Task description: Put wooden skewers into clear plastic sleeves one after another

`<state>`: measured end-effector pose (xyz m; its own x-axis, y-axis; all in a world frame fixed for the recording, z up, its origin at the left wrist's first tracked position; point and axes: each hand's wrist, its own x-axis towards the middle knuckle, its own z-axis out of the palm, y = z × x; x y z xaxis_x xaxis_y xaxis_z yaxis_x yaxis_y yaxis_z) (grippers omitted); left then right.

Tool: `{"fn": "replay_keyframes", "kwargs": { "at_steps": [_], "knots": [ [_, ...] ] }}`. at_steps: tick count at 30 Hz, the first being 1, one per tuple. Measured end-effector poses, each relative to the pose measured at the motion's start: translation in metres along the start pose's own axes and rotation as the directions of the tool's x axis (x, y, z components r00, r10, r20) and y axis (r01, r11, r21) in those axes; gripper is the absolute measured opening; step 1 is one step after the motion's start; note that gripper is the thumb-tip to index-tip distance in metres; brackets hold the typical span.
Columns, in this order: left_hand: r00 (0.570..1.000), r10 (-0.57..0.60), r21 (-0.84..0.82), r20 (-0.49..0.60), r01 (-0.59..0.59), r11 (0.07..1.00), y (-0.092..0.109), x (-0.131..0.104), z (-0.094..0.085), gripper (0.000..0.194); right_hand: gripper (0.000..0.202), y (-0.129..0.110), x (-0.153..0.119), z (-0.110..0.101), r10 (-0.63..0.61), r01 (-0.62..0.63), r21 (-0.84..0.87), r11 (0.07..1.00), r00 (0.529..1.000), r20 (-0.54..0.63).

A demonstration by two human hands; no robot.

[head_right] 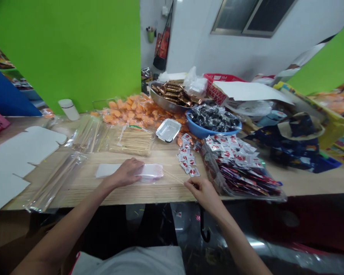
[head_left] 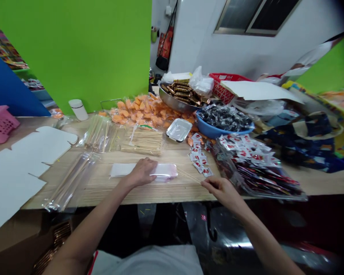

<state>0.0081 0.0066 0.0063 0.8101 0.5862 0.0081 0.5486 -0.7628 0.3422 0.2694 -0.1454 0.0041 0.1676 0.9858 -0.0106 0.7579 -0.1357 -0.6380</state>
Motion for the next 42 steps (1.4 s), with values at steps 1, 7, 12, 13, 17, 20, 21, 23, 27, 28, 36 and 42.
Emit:
{"fn": "replay_keyframes", "kwargs": {
  "at_steps": [1, 7, 12, 13, 17, 20, 21, 23, 27, 28, 36, 42],
  "knots": [
    [1.0, 0.008, 0.027, -0.008, -0.008, 1.0, 0.002, -0.003, 0.001, 0.032, 0.035, 0.0, 0.003, -0.001, -0.022, 0.022, -0.051, 0.998, 1.0, -0.007],
    [0.987, 0.097, 0.198, -0.125, -0.071, 0.978, 0.051, -0.024, 0.025, 0.05, 0.033, -0.004, 0.021, -0.011, -0.118, 0.12, -0.271, 0.955, 0.993, 0.024],
    [0.976, 0.193, 0.223, -0.098, -0.168, 0.96, 0.086, -0.029, 0.058, 0.065, 0.025, -0.002, 0.029, -0.017, -0.092, 0.132, -0.35, 0.927, 0.987, 0.129],
    [0.978, 0.186, 0.229, -0.099, -0.159, 0.96, 0.087, -0.029, 0.061, 0.066, 0.025, 0.0, 0.03, -0.018, -0.077, 0.125, -0.363, 0.923, 0.987, 0.144],
    [0.975, 0.196, 0.252, -0.102, -0.165, 0.953, 0.084, -0.028, 0.066, 0.065, 0.026, 0.004, 0.033, -0.017, -0.061, 0.125, -0.39, 0.912, 0.983, 0.174],
    [0.975, 0.193, 0.263, -0.113, -0.158, 0.952, 0.084, -0.029, 0.065, 0.065, 0.024, 0.004, 0.038, -0.013, -0.101, 0.155, -0.38, 0.912, 0.982, 0.158],
    [0.975, 0.192, 0.265, -0.116, -0.156, 0.952, 0.084, -0.029, 0.064, 0.065, 0.024, 0.003, 0.04, -0.011, -0.116, 0.165, -0.367, 0.915, 0.982, 0.151],
    [0.974, 0.194, 0.265, -0.119, -0.157, 0.951, 0.085, -0.03, 0.064, 0.066, 0.024, 0.0, 0.044, -0.005, -0.147, 0.188, -0.325, 0.927, 0.978, 0.146],
    [0.973, 0.199, 0.261, -0.116, -0.163, 0.951, 0.085, -0.031, 0.064, 0.067, 0.024, -0.011, 0.05, 0.008, -0.189, 0.216, -0.227, 0.95, 0.973, 0.135],
    [0.973, 0.199, 0.26, -0.115, -0.164, 0.952, 0.085, -0.031, 0.064, 0.066, 0.024, -0.015, 0.052, 0.012, -0.194, 0.217, -0.203, 0.955, 0.973, 0.127],
    [0.968, 0.21, 0.224, -0.139, -0.176, 0.959, 0.09, -0.035, 0.06, 0.065, 0.03, -0.059, 0.066, 0.053, -0.218, 0.223, -0.048, 0.974, 0.971, 0.099],
    [0.867, -0.107, 0.036, -0.487, 0.143, 0.989, 0.057, -0.058, 0.029, 0.02, 0.021, -0.071, 0.068, 0.055, -0.258, 0.27, -0.067, 0.961, 0.955, 0.149]
  ]
}}
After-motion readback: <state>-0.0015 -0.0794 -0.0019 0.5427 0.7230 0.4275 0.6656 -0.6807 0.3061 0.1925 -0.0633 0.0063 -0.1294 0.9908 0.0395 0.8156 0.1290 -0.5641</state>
